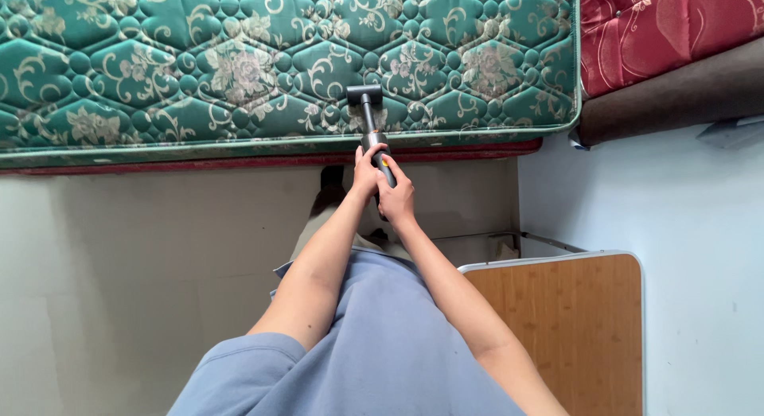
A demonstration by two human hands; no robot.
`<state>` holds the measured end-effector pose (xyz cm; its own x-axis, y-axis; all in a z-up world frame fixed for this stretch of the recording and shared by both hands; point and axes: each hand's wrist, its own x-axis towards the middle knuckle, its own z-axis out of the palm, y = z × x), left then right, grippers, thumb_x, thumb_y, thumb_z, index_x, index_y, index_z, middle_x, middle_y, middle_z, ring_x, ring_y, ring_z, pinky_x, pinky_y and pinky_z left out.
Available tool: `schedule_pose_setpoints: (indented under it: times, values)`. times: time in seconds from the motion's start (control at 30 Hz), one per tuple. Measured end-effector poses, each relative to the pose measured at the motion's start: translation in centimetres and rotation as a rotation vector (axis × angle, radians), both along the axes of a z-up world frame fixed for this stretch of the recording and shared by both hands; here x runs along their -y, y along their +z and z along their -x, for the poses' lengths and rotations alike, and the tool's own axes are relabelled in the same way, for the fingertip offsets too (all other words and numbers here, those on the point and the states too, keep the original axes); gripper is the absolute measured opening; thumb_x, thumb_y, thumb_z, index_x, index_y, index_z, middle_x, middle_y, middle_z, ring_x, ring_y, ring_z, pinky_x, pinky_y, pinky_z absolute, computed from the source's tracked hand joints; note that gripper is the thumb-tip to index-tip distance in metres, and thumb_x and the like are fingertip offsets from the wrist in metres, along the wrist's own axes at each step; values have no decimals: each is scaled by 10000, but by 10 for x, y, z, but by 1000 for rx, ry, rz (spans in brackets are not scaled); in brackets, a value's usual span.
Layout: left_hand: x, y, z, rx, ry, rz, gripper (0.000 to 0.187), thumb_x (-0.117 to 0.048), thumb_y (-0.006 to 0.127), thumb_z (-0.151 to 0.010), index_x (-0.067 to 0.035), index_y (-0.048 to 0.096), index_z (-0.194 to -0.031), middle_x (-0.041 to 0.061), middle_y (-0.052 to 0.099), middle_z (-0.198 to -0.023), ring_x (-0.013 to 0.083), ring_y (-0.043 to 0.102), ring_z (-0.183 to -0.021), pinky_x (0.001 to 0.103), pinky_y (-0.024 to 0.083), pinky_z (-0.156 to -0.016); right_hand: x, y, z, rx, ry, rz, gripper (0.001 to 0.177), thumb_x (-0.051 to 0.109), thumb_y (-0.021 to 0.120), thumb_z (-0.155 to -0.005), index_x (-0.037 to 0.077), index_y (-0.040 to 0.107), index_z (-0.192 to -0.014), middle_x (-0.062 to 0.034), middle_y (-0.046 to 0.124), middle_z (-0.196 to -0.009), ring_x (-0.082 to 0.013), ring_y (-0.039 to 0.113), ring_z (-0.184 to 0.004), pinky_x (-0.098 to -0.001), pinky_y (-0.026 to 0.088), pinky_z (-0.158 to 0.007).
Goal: The person uses a handheld vacuum cleaner to clean the surface of a green floral mattress. They move the vacuum head systematically across the mattress, covering the center and edges while standing in a room with tiled flooring.
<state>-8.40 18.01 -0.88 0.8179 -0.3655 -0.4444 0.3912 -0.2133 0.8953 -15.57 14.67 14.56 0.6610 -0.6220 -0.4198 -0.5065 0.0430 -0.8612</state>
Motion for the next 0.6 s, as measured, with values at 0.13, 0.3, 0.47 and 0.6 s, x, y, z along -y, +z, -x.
schedule_pose_setpoints:
  times: [0.13,0.3,0.47,0.6]
  values:
    - [-2,-4,4,38,17,1,495,-26,742,-786,-245,715,-1229,147,240,-1637,338,488,-1389,369,466,-1073,-2,-3,5,-1,5,21,426,208,649,-951,157,663,-1374,-51,643,-674,-94,528,-414,-306,445,-390]
    - [-1,-4,-13,-33,11,12,491,-26,679,-789,-266,709,-1216,140,319,-1637,338,547,-1369,365,507,-1054,-1,-2,-14,23,5,20,414,206,650,-955,151,665,-1365,-48,651,-682,-92,527,-417,-305,438,-388]
    - [7,-11,-39,39,-3,0,495,-26,686,-783,-252,723,-1221,191,389,-1574,347,520,-1387,371,486,-1089,9,-8,-42,5,-11,-36,408,194,644,-962,151,664,-1367,-60,614,-633,-96,500,-391,-307,408,-364]
    - [19,-20,-70,119,-24,-39,515,-20,731,-775,-235,737,-1243,237,280,-1597,371,414,-1444,388,435,-1105,17,-8,-70,39,-36,-42,396,165,637,-967,136,668,-1361,-47,616,-644,-91,484,-384,-306,389,-354]
